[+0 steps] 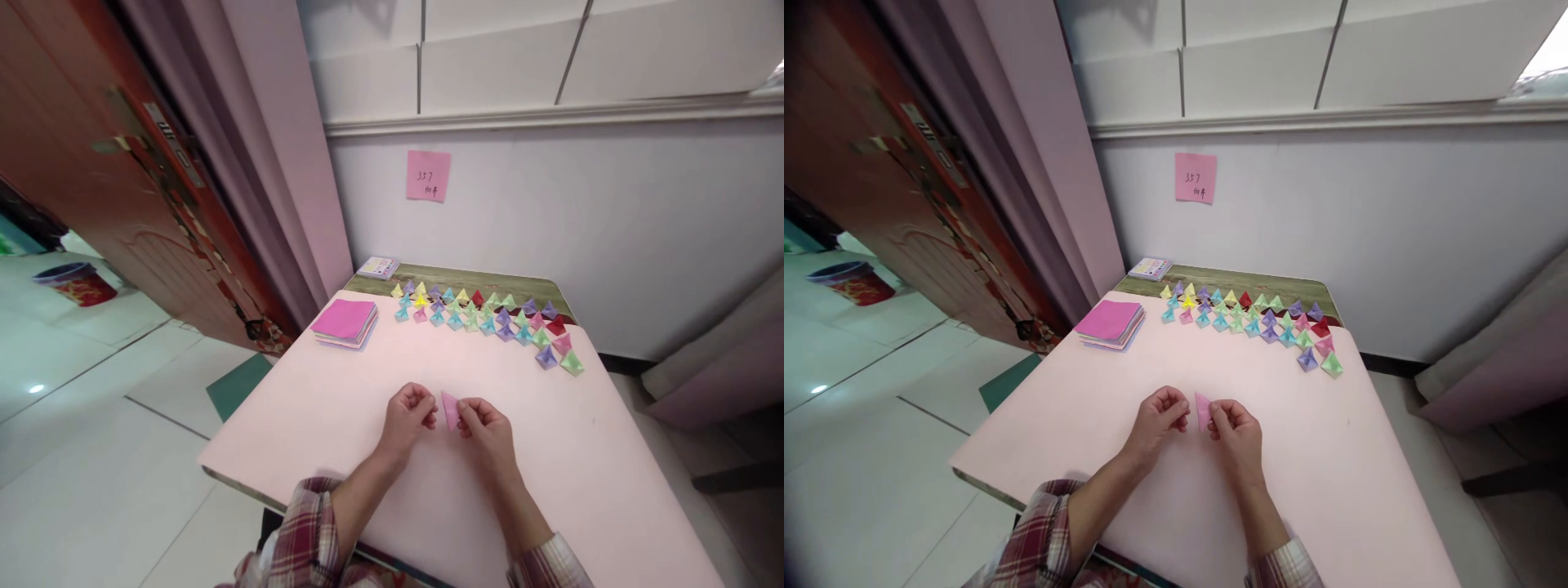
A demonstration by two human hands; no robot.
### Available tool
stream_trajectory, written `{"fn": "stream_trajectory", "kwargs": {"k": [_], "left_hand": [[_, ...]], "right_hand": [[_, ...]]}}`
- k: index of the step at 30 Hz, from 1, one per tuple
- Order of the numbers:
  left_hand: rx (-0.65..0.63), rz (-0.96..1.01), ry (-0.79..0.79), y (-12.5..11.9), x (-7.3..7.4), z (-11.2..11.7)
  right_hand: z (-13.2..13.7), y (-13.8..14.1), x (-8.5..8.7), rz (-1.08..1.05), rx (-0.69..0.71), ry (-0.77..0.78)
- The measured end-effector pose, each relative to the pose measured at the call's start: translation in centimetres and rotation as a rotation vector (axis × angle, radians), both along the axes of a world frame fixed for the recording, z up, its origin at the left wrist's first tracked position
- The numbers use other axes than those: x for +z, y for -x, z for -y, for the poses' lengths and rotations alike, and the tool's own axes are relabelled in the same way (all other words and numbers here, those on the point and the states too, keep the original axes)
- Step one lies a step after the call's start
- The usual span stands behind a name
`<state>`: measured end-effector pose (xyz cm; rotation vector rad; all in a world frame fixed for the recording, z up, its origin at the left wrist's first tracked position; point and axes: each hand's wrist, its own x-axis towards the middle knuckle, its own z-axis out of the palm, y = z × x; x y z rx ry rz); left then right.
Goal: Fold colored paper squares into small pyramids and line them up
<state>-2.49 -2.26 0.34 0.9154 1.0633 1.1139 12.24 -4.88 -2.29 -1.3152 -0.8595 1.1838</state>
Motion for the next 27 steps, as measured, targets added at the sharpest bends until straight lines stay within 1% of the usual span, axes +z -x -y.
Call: {"fn": "stream_trajectory", "kwargs": {"k": [3, 7, 11, 14, 17, 21, 24, 27], "left_hand": [[-0.040, -0.021, -0.006, -0.2, 0.2, 0.2], [-0.059, -0.040, 0.036, -0.3, 0.4, 0.4], [-0.063, -0.045, 0.049, -0.2, 0.6, 0.4], [-0.121, 0.007, 0.064, -0.2, 0.7, 0.6], [-0.198, 0.078, 0.089, -0.4, 0.4, 0.8], [-0.212, 0.087, 0.145, -0.4, -0.2, 0.9], [-0.223, 0.116, 0.177, 0.0, -0.3, 0.6], [-0.291, 0.144, 0.213, 0.5, 0.0, 0.4]], "right_hand": [[0.0, 0.0, 0.1, -0.039, -0.036, -0.021], [0.1, 0.1, 0.2, -0.057, -0.017, -0.042], [0.1, 0.2, 0.2, -0.018, 0.001, -0.065], [0.2, 0.3, 0.3, 0.034, 0.004, -0.103], [0.4, 0.6, 0.6, 0.102, -0.022, -0.146], [0.7, 0.9, 0.9, 0.166, -0.058, -0.174], [0.7, 0.9, 0.9, 0.131, -0.012, -0.192], [0.6, 0.8, 0.9, -0.014, 0.068, -0.147]]}}
